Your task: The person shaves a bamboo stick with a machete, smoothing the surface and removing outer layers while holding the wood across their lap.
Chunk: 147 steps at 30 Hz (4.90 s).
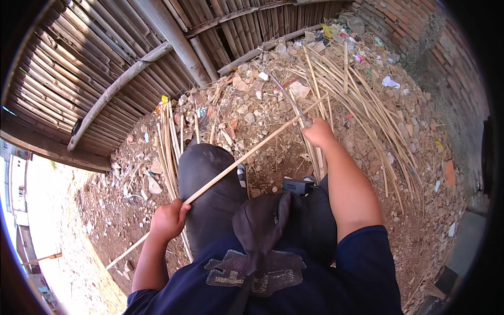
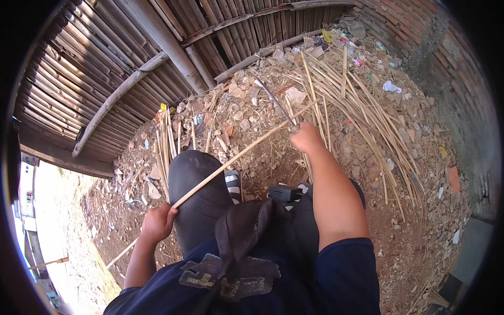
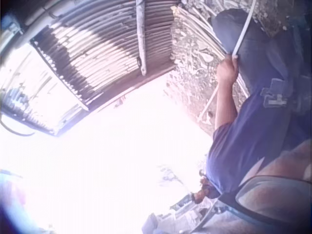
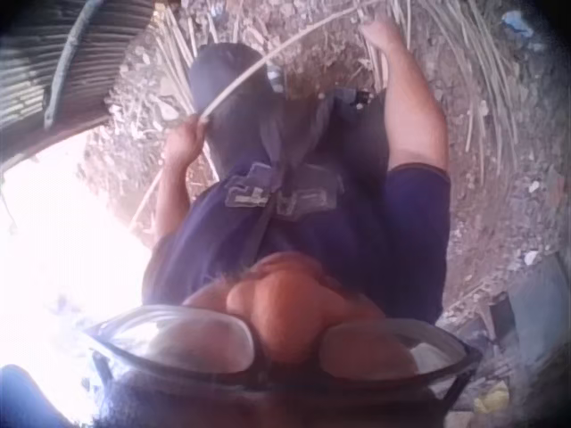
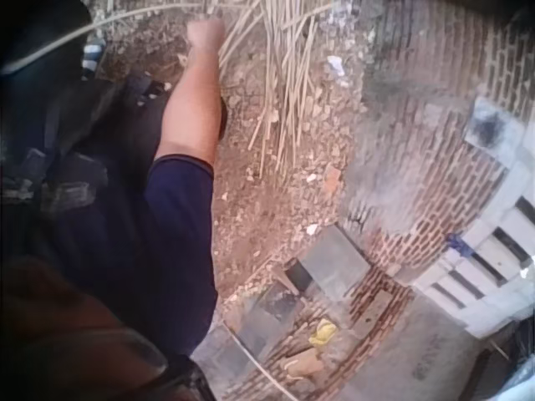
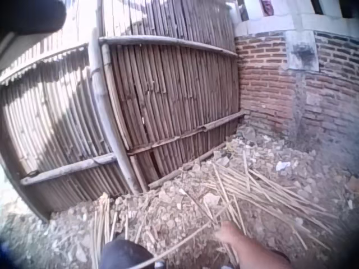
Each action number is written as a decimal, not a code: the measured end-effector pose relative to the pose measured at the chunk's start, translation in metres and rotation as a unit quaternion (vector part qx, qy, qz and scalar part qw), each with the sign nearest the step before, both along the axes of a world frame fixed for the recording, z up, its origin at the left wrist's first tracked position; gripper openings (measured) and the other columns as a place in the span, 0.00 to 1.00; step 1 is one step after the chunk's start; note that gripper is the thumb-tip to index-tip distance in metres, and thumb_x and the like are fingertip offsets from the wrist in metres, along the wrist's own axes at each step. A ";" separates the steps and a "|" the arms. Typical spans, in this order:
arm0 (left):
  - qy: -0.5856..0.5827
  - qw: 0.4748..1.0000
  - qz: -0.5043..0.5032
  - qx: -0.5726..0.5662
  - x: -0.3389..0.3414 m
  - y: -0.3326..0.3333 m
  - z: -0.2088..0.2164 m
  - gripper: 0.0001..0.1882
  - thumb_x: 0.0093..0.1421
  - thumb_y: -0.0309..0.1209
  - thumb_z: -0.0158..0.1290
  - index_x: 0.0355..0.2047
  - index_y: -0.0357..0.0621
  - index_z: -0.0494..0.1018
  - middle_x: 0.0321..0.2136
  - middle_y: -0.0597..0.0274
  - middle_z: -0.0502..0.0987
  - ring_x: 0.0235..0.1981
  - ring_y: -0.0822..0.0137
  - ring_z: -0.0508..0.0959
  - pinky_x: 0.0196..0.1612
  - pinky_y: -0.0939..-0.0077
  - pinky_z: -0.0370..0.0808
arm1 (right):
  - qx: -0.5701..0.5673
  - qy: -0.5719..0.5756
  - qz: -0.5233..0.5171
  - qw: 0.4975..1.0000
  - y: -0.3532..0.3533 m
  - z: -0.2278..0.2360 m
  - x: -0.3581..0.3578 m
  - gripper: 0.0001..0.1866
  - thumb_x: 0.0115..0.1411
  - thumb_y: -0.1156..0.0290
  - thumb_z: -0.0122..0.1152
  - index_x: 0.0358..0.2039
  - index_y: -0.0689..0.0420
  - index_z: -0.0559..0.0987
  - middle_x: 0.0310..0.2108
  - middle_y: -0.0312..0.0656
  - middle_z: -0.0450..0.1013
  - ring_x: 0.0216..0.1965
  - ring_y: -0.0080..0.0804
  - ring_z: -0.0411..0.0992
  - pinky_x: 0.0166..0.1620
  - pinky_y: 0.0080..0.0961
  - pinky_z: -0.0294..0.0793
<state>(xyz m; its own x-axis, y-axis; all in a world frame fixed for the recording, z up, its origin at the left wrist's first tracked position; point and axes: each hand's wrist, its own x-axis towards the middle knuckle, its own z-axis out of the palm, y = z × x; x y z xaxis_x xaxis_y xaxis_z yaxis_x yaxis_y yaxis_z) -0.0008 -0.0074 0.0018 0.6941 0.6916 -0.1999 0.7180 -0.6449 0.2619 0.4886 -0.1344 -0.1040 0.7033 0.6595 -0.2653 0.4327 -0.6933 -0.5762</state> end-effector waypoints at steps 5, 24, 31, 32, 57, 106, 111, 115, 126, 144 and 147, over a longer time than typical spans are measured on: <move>-0.049 0.997 0.001 -0.057 -0.008 -0.002 -0.011 0.21 0.73 0.45 0.47 0.30 0.41 0.70 0.21 0.40 0.76 0.28 0.35 0.78 0.33 0.43 0.73 | 0.039 -0.076 0.089 0.992 0.019 0.066 -0.069 0.18 0.55 0.60 0.67 0.44 0.55 0.83 0.39 0.53 0.81 0.45 0.53 0.79 0.49 0.44 0.78; -0.146 0.944 0.292 0.043 -0.096 0.065 -0.100 0.20 0.71 0.44 0.52 0.31 0.38 0.70 0.21 0.41 0.76 0.25 0.37 0.77 0.29 0.47 0.71 | 0.156 0.155 -0.202 0.954 0.017 0.014 -0.013 0.19 0.58 0.67 0.71 0.44 0.62 0.74 0.22 0.32 0.68 0.17 0.20 0.65 0.20 0.22 0.65; -0.069 0.932 0.350 0.059 -0.152 0.073 -0.193 0.24 0.69 0.47 0.53 0.55 0.40 0.70 0.45 0.39 0.78 0.45 0.41 0.79 0.48 0.48 0.75 | 0.085 0.115 -0.121 0.982 0.031 0.000 -0.025 0.14 0.58 0.65 0.73 0.35 0.60 0.79 0.24 0.35 0.73 0.20 0.23 0.69 0.24 0.25 0.68; -0.044 0.934 0.350 0.061 -0.158 0.071 -0.204 0.28 0.68 0.47 0.53 0.59 0.40 0.67 0.50 0.40 0.76 0.49 0.42 0.78 0.53 0.49 0.74 | 0.084 0.114 -0.120 0.983 0.034 -0.001 -0.026 0.14 0.58 0.65 0.73 0.35 0.60 0.79 0.24 0.35 0.73 0.20 0.23 0.69 0.24 0.25 0.68; -0.009 0.957 0.207 -0.202 -0.146 -0.003 -0.229 0.14 0.64 0.35 0.56 0.46 0.40 0.79 0.40 0.43 0.83 0.39 0.46 0.84 0.46 0.57 0.80 | -0.280 0.029 0.106 0.954 0.025 -0.047 -0.020 0.23 0.50 0.63 0.64 0.40 0.70 0.84 0.44 0.65 0.79 0.47 0.57 0.80 0.51 0.41 0.78; -0.246 0.865 0.345 -0.269 -0.155 0.011 -0.264 0.16 0.75 0.38 0.48 0.43 0.36 0.76 0.25 0.64 0.77 0.21 0.75 0.75 0.25 0.77 0.73 | -0.012 -0.003 0.051 0.999 0.011 -0.053 -0.013 0.22 0.62 0.51 0.64 0.45 0.58 0.81 0.41 0.53 0.81 0.46 0.52 0.79 0.49 0.48 0.77; -0.279 0.877 0.314 -0.234 -0.183 0.006 -0.301 0.17 0.74 0.39 0.49 0.43 0.35 0.76 0.27 0.62 0.78 0.23 0.75 0.74 0.30 0.74 0.73 | -0.026 -0.072 0.028 0.997 0.018 -0.003 -0.025 0.19 0.61 0.51 0.64 0.41 0.53 0.84 0.37 0.51 0.82 0.43 0.50 0.80 0.46 0.47 0.78; -0.221 0.859 0.374 -0.270 -0.174 -0.005 -0.259 0.17 0.75 0.40 0.48 0.41 0.36 0.76 0.26 0.63 0.78 0.19 0.74 0.73 0.24 0.76 0.72 | 0.012 -0.146 -0.028 0.989 0.026 0.063 -0.033 0.18 0.61 0.53 0.63 0.42 0.53 0.83 0.30 0.50 0.81 0.37 0.54 0.80 0.43 0.47 0.79; -0.221 0.823 0.414 -0.319 -0.189 -0.007 -0.287 0.16 0.75 0.39 0.46 0.39 0.39 0.75 0.23 0.67 0.74 0.20 0.77 0.71 0.23 0.79 0.68 | -0.071 -0.045 0.084 0.993 0.009 -0.026 -0.013 0.19 0.64 0.52 0.63 0.48 0.50 0.83 0.45 0.47 0.81 0.49 0.48 0.78 0.52 0.44 0.77; -0.215 0.842 0.401 -0.290 -0.166 -0.001 -0.248 0.17 0.75 0.40 0.48 0.44 0.37 0.75 0.28 0.64 0.77 0.18 0.75 0.71 0.22 0.76 0.70 | -0.020 -0.055 0.002 0.998 0.023 0.013 -0.024 0.18 0.65 0.54 0.61 0.49 0.51 0.81 0.42 0.49 0.81 0.46 0.52 0.79 0.49 0.45 0.76; -0.191 0.860 0.396 -0.260 -0.162 0.007 -0.242 0.18 0.74 0.40 0.48 0.47 0.35 0.75 0.31 0.60 0.79 0.19 0.73 0.74 0.22 0.77 0.72 | 0.036 -0.069 -0.006 0.997 0.017 0.022 -0.015 0.19 0.65 0.54 0.61 0.50 0.50 0.81 0.41 0.51 0.81 0.46 0.52 0.79 0.48 0.44 0.77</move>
